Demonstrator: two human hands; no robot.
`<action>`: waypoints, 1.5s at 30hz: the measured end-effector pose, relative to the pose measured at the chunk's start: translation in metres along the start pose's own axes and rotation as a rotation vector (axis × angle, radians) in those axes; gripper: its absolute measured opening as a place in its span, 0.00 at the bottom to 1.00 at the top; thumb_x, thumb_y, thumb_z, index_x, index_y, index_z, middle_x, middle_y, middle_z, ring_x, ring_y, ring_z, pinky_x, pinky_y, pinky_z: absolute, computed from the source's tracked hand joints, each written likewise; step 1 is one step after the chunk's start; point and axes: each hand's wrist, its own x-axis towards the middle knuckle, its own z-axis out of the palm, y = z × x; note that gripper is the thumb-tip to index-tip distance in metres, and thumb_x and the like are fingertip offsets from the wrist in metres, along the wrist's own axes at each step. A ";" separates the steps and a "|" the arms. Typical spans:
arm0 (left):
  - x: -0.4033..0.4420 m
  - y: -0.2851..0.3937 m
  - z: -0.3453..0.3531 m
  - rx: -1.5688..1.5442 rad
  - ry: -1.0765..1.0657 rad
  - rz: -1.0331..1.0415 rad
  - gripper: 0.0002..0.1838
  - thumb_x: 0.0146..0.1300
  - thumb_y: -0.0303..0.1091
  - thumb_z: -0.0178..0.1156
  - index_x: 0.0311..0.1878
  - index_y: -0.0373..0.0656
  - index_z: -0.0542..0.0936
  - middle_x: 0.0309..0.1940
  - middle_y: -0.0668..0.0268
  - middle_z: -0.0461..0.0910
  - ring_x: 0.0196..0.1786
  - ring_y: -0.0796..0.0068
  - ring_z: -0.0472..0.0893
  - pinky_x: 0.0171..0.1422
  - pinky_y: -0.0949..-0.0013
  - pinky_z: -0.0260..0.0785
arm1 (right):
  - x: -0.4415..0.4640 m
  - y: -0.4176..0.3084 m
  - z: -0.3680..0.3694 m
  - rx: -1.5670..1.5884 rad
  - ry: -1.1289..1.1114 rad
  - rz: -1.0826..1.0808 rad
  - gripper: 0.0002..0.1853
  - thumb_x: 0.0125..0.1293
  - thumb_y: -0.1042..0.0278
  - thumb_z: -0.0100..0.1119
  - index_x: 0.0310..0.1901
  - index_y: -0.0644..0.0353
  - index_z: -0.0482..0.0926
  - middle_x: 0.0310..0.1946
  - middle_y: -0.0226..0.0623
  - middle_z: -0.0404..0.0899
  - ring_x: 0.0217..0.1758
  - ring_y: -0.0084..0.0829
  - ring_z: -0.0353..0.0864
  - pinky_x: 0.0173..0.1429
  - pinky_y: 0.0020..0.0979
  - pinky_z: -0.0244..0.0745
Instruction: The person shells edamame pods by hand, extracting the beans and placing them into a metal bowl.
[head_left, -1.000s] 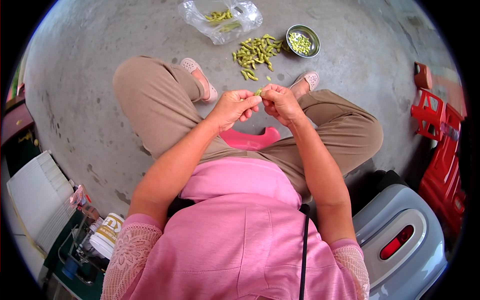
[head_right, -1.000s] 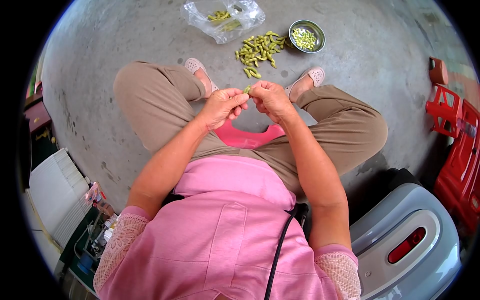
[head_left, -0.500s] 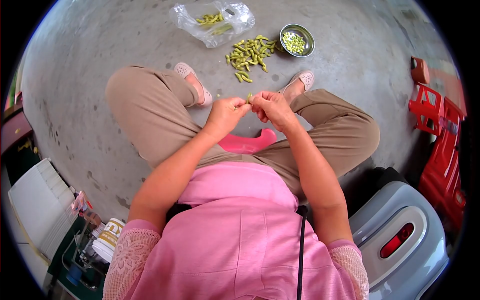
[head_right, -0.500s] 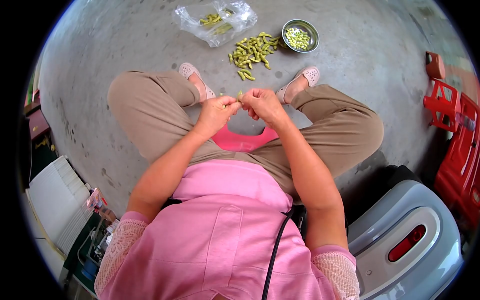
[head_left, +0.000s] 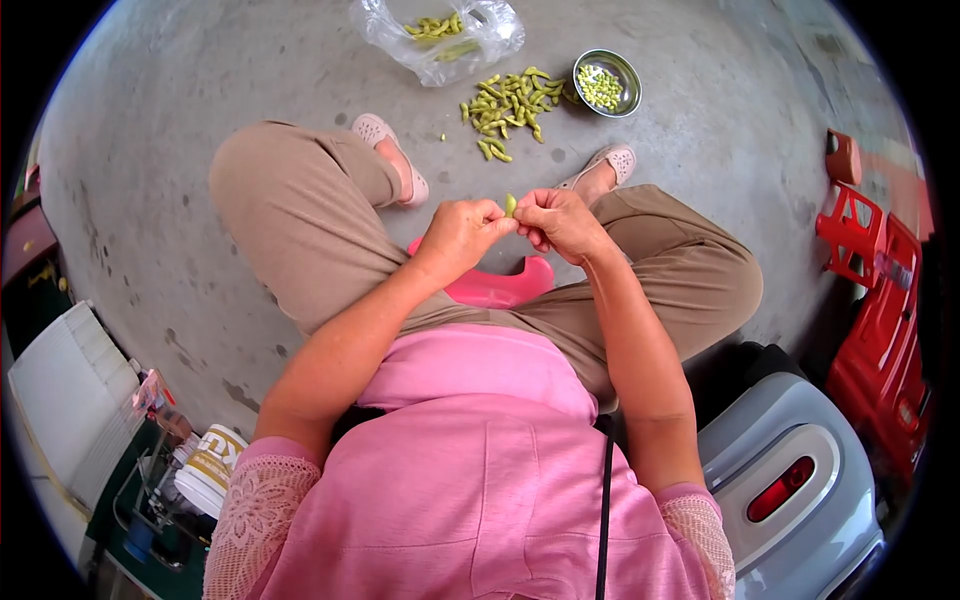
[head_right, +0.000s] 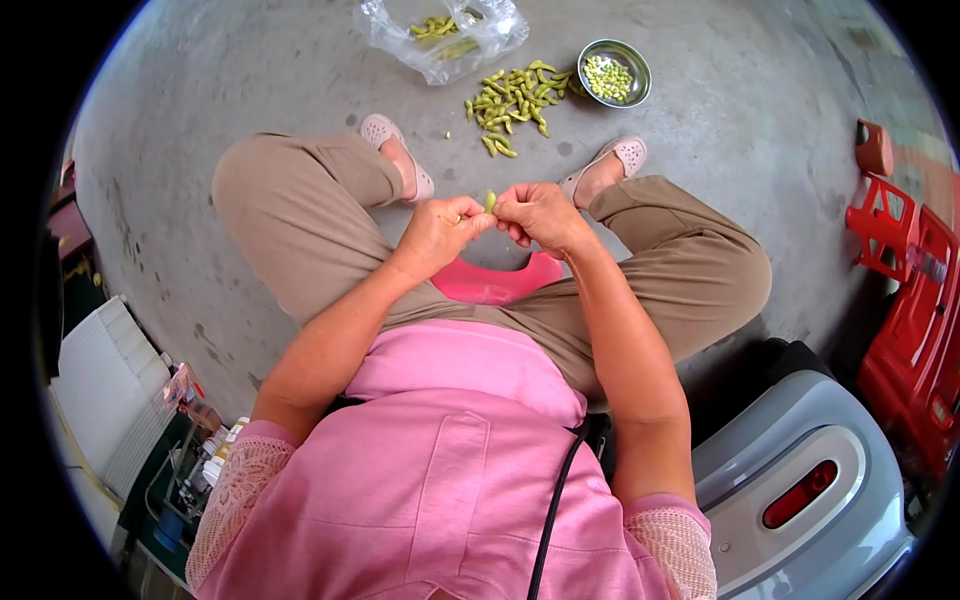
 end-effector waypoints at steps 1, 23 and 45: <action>0.001 0.001 -0.001 -0.001 0.001 -0.002 0.09 0.53 0.34 0.58 0.26 0.37 0.76 0.14 0.69 0.71 0.18 0.85 0.66 0.20 0.77 0.59 | 0.000 0.000 0.001 0.011 0.023 -0.024 0.06 0.55 0.71 0.52 0.24 0.62 0.71 0.16 0.28 0.70 0.14 0.16 0.65 0.16 0.18 0.61; 0.008 0.017 -0.018 -0.927 -0.155 -0.681 0.10 0.58 0.29 0.46 0.40 0.35 0.71 0.23 0.71 0.68 0.20 0.85 0.65 0.20 0.83 0.57 | 0.010 -0.025 0.021 0.006 0.299 -0.302 0.04 0.50 0.72 0.51 0.24 0.62 0.71 0.17 0.28 0.70 0.14 0.15 0.65 0.16 0.18 0.60; 0.065 0.067 -0.219 -1.636 0.184 -0.014 0.13 0.62 0.27 0.40 0.48 0.37 0.66 0.32 0.65 0.69 0.24 0.79 0.63 0.28 0.79 0.61 | 0.238 -0.010 0.001 -0.148 0.360 0.063 0.08 0.55 0.68 0.49 0.34 0.63 0.73 0.20 0.37 0.74 0.24 0.30 0.75 0.30 0.28 0.72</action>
